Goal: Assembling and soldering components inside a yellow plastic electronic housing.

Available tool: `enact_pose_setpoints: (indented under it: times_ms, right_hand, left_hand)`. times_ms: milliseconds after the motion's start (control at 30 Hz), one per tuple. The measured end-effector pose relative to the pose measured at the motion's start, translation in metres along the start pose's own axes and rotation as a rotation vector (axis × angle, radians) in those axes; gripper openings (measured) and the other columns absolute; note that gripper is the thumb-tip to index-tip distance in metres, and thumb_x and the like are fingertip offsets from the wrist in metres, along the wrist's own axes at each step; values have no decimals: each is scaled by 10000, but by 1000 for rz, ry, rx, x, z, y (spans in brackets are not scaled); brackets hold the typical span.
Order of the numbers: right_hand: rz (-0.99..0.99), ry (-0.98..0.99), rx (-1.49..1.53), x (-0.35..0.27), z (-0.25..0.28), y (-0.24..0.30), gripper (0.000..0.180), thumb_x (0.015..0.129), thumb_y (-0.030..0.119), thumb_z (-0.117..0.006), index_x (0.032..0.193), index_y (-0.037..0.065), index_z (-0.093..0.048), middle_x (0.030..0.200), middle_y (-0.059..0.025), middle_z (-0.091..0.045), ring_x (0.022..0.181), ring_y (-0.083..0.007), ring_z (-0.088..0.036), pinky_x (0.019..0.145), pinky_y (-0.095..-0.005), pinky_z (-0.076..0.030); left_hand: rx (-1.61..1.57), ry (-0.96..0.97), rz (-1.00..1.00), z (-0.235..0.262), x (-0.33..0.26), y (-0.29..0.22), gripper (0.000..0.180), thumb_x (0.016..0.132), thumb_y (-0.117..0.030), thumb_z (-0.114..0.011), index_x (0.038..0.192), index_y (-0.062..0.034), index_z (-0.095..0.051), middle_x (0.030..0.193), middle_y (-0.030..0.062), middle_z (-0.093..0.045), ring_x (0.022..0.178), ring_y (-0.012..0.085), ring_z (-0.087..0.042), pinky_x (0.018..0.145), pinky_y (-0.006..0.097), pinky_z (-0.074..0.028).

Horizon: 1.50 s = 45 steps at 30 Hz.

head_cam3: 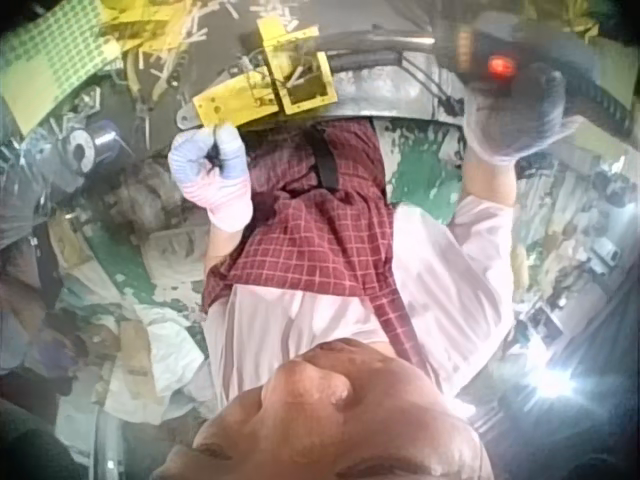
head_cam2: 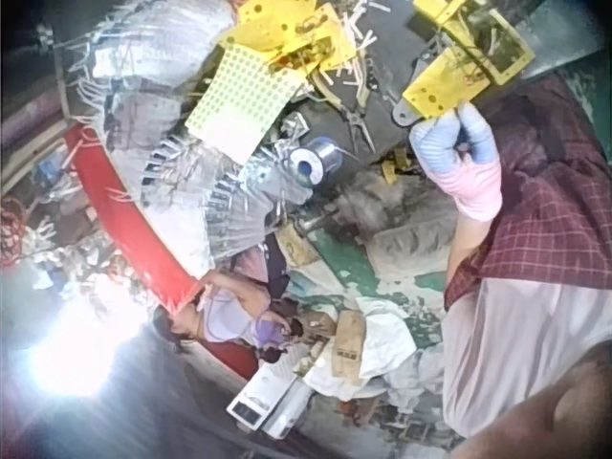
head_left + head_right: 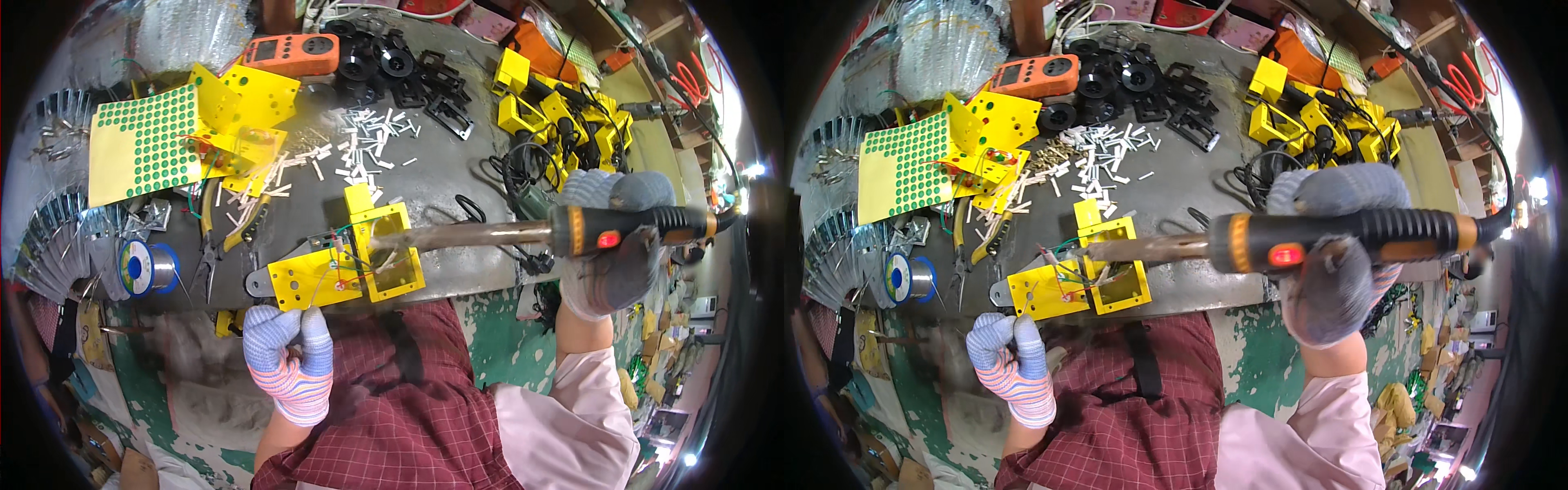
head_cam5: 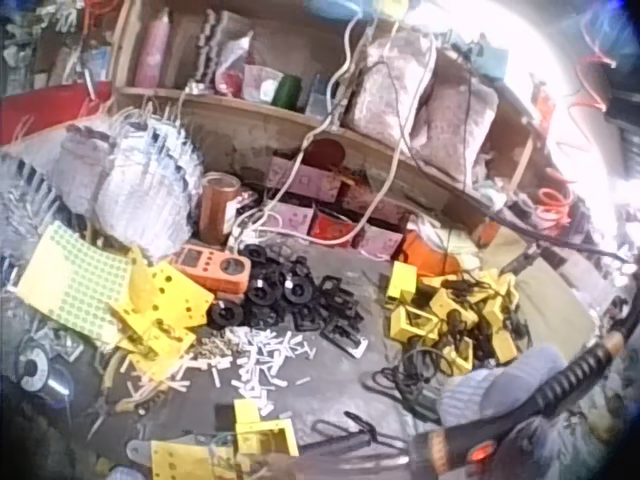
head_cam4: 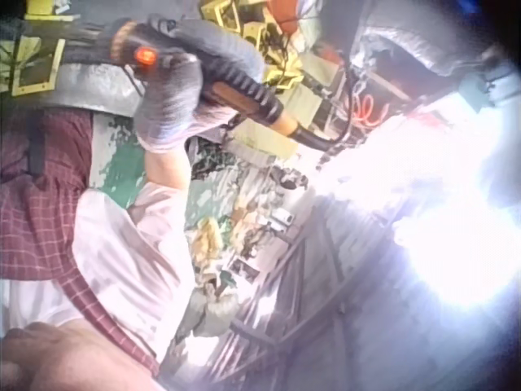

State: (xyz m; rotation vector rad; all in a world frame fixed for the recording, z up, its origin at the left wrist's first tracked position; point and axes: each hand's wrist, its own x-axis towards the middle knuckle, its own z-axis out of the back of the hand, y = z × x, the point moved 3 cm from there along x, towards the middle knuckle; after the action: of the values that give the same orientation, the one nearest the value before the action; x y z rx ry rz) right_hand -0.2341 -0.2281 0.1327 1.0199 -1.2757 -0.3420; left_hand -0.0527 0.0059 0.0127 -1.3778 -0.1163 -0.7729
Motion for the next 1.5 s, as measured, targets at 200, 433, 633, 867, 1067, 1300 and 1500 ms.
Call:
enact_pose_setpoints:
  times_ms: [200, 433, 633, 867, 1067, 1300, 1500]
  right_hand:
    - [-1, 50, -75, -14, -18, -8, 519, 862, 311, -737, 1210, 18, -489, 1088, -125, -556, 1012, -301, -606, 925, -503, -517]
    - [3, 247, -135, 1, -41, 0, 511, 870, 262, -725, 1239, 10, -477, 1111, -142, -560, 996, -285, -622, 910, -481, -536]
    - [1, 97, -102, 0, -54, 4, 499, 793, 285, -814, 1135, 57, -532, 990, -72, -614, 888, -194, -615, 811, -340, -522]
    - [-29, 99, -123, -1, -49, 3, 498, 802, 297, -805, 1136, 50, -530, 995, -76, -612, 892, -190, -613, 826, -338, -515]
    - [30, 277, -178, 1, -48, 3, 501, 858, 229, -715, 1248, 26, -474, 1091, -127, -557, 1007, -264, -599, 934, -485, -521]
    - [30, 234, -200, -1, -42, -3, 490, 854, 233, -723, 1245, 43, -495, 1115, -121, -574, 1025, -280, -615, 948, -490, -516]
    - [44, 246, -198, 1, -42, -2, 488, 851, 261, -731, 1219, 37, -503, 1079, -116, -564, 1007, -276, -618, 923, -474, -528]
  left_hand:
    - [29, -5, -69, -6, 17, 1, 141, 852, -33, -741, 900, -50, -609, 822, 31, -546, 674, 105, -494, 633, 248, -402]
    - [14, -6, -146, -14, 29, 9, 158, 846, -18, -744, 875, -46, -591, 796, 31, -533, 638, 99, -455, 586, 249, -364]
    - [79, -6, -157, -21, 38, 6, 166, 822, 1, -748, 827, -50, -590, 702, 51, -519, 575, 148, -476, 552, 293, -373]
    - [105, -7, -206, -21, 40, 5, 170, 806, -14, -762, 828, -55, -599, 702, 62, -528, 555, 171, -476, 540, 305, -377]
    - [103, 20, -188, -20, 40, 5, 246, 753, -20, -791, 894, -94, -603, 772, 85, -565, 683, 294, -538, 647, 410, -409]
    - [127, 12, -195, -20, 40, 5, 241, 763, -36, -794, 896, -91, -601, 770, 85, -564, 676, 293, -534, 646, 409, -408]
    - [122, 8, -198, -21, 42, 3, 219, 775, -46, -787, 878, -86, -599, 768, 88, -565, 678, 297, -538, 646, 409, -408]
